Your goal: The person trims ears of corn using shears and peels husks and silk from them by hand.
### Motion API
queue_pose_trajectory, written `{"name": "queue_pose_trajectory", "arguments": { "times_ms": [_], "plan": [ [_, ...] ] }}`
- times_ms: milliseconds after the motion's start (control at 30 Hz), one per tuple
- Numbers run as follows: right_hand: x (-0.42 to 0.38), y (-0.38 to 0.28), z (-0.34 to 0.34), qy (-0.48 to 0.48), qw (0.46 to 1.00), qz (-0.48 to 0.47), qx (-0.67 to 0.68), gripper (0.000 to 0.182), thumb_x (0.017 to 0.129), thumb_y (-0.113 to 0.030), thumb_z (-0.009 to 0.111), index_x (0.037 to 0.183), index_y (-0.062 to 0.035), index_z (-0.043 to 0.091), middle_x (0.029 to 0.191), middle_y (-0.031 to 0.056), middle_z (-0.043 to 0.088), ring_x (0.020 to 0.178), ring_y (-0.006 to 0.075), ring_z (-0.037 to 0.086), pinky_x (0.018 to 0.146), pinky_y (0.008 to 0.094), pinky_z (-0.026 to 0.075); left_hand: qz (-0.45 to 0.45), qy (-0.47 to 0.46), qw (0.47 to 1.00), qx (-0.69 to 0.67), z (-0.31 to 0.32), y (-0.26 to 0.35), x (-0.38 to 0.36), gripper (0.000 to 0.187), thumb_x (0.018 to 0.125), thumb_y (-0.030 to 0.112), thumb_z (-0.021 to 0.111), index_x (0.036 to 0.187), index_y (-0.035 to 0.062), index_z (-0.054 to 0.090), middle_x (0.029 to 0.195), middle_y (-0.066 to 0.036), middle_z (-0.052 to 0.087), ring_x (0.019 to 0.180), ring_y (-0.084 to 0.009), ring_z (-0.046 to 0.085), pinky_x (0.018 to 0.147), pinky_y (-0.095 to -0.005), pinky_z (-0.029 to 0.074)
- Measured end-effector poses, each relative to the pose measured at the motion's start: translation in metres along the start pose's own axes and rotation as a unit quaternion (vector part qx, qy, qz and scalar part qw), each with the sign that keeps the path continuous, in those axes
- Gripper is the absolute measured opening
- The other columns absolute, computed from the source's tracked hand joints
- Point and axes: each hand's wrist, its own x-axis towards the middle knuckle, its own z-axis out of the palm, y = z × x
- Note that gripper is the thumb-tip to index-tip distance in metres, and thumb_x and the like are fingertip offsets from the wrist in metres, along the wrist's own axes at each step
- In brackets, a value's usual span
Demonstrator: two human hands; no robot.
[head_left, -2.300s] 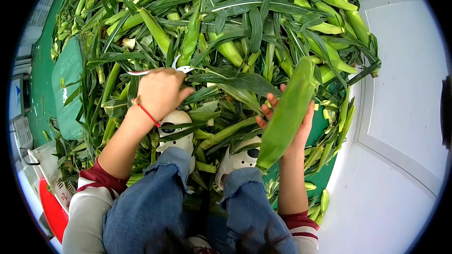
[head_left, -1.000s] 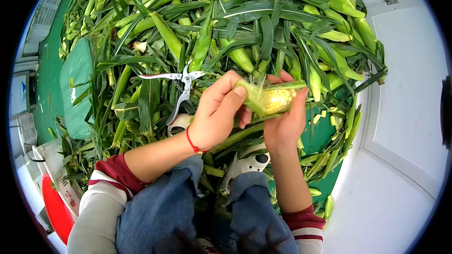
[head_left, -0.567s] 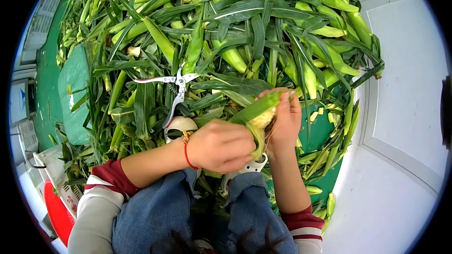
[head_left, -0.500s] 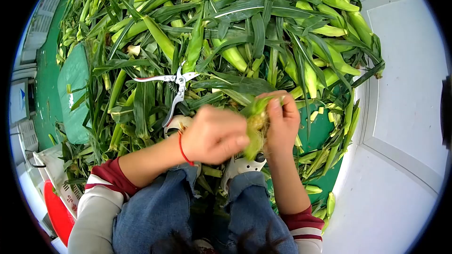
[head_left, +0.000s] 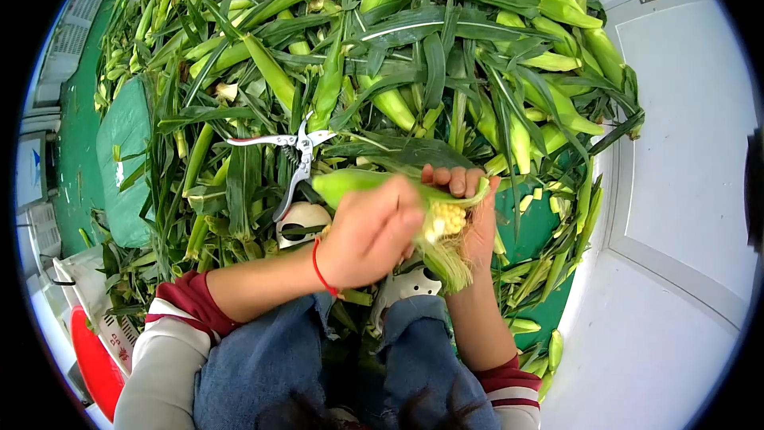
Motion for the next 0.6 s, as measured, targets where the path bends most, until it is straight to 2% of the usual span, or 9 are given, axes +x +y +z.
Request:
{"name": "queue_pose_trajectory", "arguments": {
  "times_ms": [33, 67, 167, 300, 400, 433, 500, 533, 600],
  "plan": [
    [0.001, -0.002, 0.010, 0.057, 0.998, 0.013, -0.014, 0.038, 0.096, -0.038, 0.042, 0.070, -0.0102, 0.042, 0.071, 0.0018, 0.044, 0.082, 0.0192, 0.049, 0.101, 0.0413, 0.034, 0.134, 0.001, 0.989, 0.067, 0.001, -0.008, -0.001, 0.017, 0.090, 0.015, 0.053, 0.079, 0.0037, 0.048, 0.061, -0.007, 0.050, 0.048, -0.0180, 0.053, 0.043, -0.0293, 0.042],
    [0.001, -0.002, 0.007, 0.004, 1.000, 0.009, 0.012, 0.038, 0.095, -0.038, 0.044, 0.070, -0.0103, 0.042, 0.071, 0.0014, 0.044, 0.082, 0.0189, 0.049, 0.102, 0.0407, 0.034, 0.264, 0.004, 0.955, 0.132, 0.001, -0.012, -0.003, 0.017, 0.088, 0.016, 0.056, 0.079, 0.0032, 0.049, 0.065, -0.009, 0.051, 0.050, -0.0213, 0.055, 0.044, -0.0307, 0.043],
    [-0.003, -0.009, 0.009, -0.073, 0.997, 0.000, 0.022, 0.038, 0.093, -0.039, 0.048, 0.070, -0.0102, 0.042, 0.070, 0.0011, 0.043, 0.082, 0.0188, 0.048, 0.104, 0.0441, 0.033, 0.358, -0.110, 0.920, 0.118, -0.006, -0.007, -0.012, 0.018, 0.085, 0.017, 0.062, 0.078, 0.0031, 0.052, 0.068, -0.009, 0.052, 0.051, -0.0236, 0.054, 0.045, -0.0334, 0.045],
    [-0.008, -0.013, 0.020, -0.094, 0.995, -0.006, -0.023, 0.039, 0.091, -0.041, 0.051, 0.070, -0.0093, 0.042, 0.073, 0.0006, 0.044, 0.086, 0.0203, 0.050, 0.102, 0.0485, 0.034, 0.418, -0.142, 0.895, 0.055, -0.002, -0.009, -0.010, 0.016, 0.088, 0.015, 0.058, 0.081, 0.0022, 0.052, 0.068, -0.009, 0.053, 0.052, -0.0216, 0.055, 0.046, -0.0323, 0.045],
    [-0.003, -0.012, 0.005, -0.156, 0.980, 0.007, -0.121, 0.051, 0.085, -0.059, 0.046, 0.094, -0.0082, 0.050, 0.101, 0.0118, 0.055, 0.109, 0.0295, 0.049, 0.100, 0.0509, 0.036, 0.266, 0.084, 0.960, 0.034, 0.012, -0.004, -0.013, 0.018, 0.091, 0.019, 0.055, 0.085, 0.0017, 0.052, 0.070, -0.011, 0.056, 0.052, -0.0209, 0.056, 0.046, -0.0292, 0.045],
    [-0.002, -0.010, 0.006, -0.162, 0.973, 0.023, -0.165, 0.059, 0.083, -0.064, 0.044, 0.103, -0.0086, 0.050, 0.110, 0.0165, 0.054, 0.114, 0.0317, 0.047, 0.100, 0.0509, 0.036, 0.065, 0.052, 0.996, -0.042, 0.003, 0.006, -0.016, 0.021, 0.095, 0.023, 0.048, 0.089, 0.0034, 0.050, 0.073, -0.010, 0.058, 0.051, -0.0190, 0.055, 0.047, -0.0269, 0.044],
    [0.005, -0.006, -0.001, -0.196, 0.949, 0.040, -0.244, 0.089, 0.075, -0.078, 0.037, 0.133, -0.0097, 0.035, 0.133, 0.0298, 0.039, 0.122, 0.0363, 0.042, 0.101, 0.0488, 0.036, -0.160, 0.081, 0.913, -0.367, 0.002, 0.018, -0.004, 0.025, 0.098, 0.031, 0.040, 0.090, 0.0078, 0.047, 0.073, -0.005, 0.057, 0.050, -0.0141, 0.052, 0.043, -0.0260, 0.042],
    [-0.001, -0.006, -0.001, -0.175, 0.958, 0.031, -0.224, 0.093, 0.075, -0.078, 0.037, 0.138, -0.0106, 0.027, 0.136, 0.0269, 0.037, 0.122, 0.0359, 0.042, 0.100, 0.0471, 0.037, -0.226, 0.108, 0.858, -0.449, -0.001, 0.019, 0.006, 0.027, 0.098, 0.033, 0.038, 0.091, 0.0089, 0.047, 0.073, -0.003, 0.056, 0.049, -0.0129, 0.050, 0.042, -0.0255, 0.040],
    [-0.006, -0.003, -0.005, -0.089, 0.959, 0.113, -0.244, 0.089, 0.072, -0.044, 0.064, 0.142, -0.0106, 0.020, 0.140, 0.0201, 0.033, 0.126, 0.0292, 0.039, 0.103, 0.0410, 0.033, -0.303, 0.152, 0.770, -0.541, -0.009, 0.011, 0.015, 0.024, 0.098, 0.034, 0.040, 0.094, 0.0118, 0.049, 0.077, -0.004, 0.059, 0.051, -0.0104, 0.050, 0.043, -0.0238, 0.039]
  ]
}}
